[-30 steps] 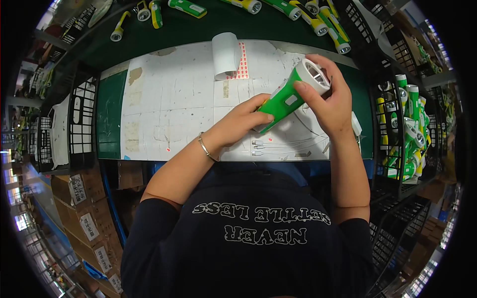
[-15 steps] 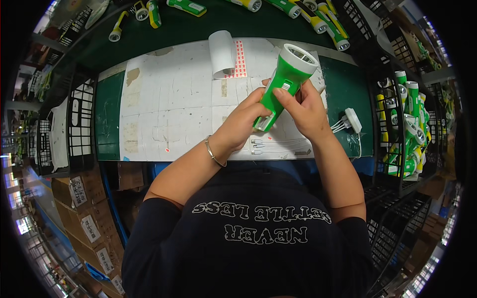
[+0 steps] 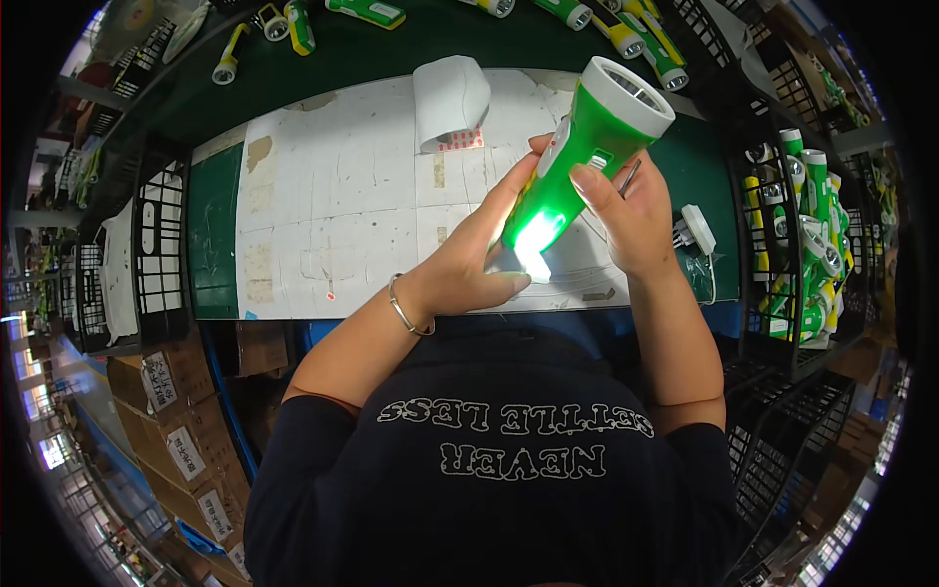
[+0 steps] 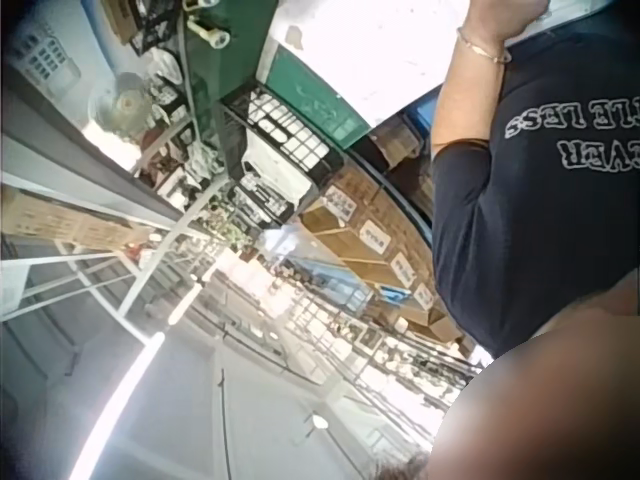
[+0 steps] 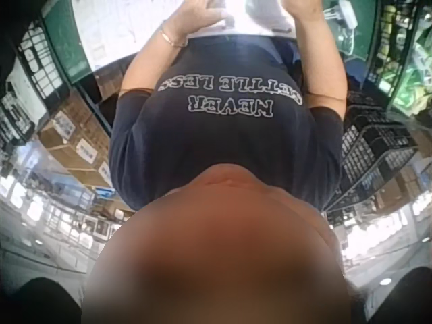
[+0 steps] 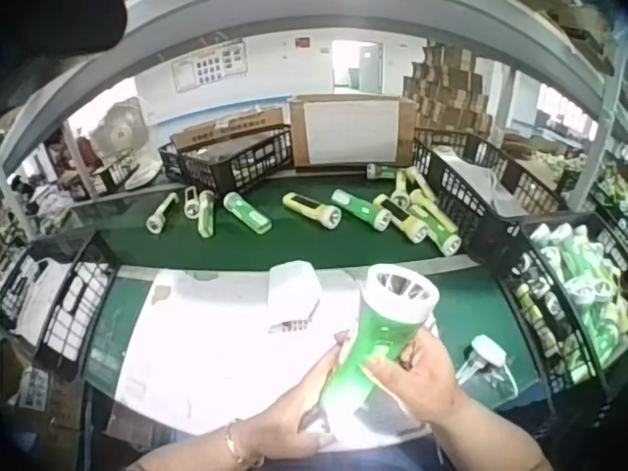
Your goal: Applying labels and testing flashlight assemblies on a factory line.
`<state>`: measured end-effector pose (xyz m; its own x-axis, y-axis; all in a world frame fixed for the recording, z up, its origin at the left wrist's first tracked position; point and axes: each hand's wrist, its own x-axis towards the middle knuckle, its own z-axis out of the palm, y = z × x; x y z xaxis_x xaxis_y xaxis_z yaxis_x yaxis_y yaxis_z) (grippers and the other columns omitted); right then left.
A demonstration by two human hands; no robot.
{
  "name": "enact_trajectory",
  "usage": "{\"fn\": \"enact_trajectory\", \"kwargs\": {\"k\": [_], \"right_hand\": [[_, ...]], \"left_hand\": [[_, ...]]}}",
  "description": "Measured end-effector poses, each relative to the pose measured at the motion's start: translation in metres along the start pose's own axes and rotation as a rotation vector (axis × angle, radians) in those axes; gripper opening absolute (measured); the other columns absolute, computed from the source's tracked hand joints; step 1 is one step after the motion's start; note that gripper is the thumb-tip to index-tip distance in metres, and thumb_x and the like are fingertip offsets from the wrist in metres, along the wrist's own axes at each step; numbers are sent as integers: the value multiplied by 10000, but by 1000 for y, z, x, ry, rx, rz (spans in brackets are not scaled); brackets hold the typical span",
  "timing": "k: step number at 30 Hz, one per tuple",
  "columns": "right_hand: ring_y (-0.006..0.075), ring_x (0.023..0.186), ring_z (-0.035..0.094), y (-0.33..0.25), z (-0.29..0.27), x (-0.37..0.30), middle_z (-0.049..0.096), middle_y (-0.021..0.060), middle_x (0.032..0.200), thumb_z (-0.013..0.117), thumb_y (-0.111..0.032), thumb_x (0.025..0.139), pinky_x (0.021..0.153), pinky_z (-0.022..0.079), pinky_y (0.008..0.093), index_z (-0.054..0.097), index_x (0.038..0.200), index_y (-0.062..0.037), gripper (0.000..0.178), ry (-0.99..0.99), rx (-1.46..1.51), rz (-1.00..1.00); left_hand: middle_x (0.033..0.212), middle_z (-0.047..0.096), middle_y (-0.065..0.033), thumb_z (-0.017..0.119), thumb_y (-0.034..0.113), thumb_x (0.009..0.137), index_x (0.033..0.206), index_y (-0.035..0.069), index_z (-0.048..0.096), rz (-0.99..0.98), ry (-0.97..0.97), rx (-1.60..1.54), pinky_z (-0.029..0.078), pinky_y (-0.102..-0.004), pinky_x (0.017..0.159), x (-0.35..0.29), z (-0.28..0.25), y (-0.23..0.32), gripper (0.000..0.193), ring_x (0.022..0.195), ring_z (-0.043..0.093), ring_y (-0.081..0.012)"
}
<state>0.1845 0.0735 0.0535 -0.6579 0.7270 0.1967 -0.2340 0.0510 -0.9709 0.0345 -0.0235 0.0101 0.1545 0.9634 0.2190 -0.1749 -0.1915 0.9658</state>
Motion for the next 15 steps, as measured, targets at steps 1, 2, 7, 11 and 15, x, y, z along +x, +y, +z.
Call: {"fn": "enact_trajectory", "kwargs": {"k": [1,2,7,11,15], "right_hand": [[227,976,591,0,1,-1,580,192,1112,559,-188,882,865,480,361,429,1181,46,401,0,-1,0],[230,979,591,-1,2,-2,579,194,1114,554,-192,885,869,478,361,425,1187,45,406,12,7,-17],[229,981,594,6,8,-3,578,195,1119,541,-195,893,870,478,352,421,1192,40,399,49,78,-6],[208,957,602,15,8,-4,577,186,1126,507,-203,917,833,491,324,439,1157,28,340,67,115,28],[191,928,607,20,12,-3,586,164,1109,463,-247,943,808,497,310,450,1137,8,320,137,139,53]], "left_hand": [[1439,235,-178,575,75,672,1428,-5,88,45,-13,96,212,-350,1083,0,-1,-1,903,1342,243,-262],[1439,235,-178,575,75,672,1428,-5,88,47,-14,96,212,-350,1083,0,0,-2,903,1342,243,-262],[1293,417,-216,534,145,853,1349,-37,275,111,219,279,354,-356,985,-2,7,-12,588,1190,440,-291],[1205,484,-225,492,160,902,1292,-44,343,120,291,468,404,-361,923,0,13,-6,464,1088,513,-309],[1204,483,-226,493,165,906,1290,-46,342,125,294,493,403,-364,926,2,16,-7,464,1090,511,-321]]}}
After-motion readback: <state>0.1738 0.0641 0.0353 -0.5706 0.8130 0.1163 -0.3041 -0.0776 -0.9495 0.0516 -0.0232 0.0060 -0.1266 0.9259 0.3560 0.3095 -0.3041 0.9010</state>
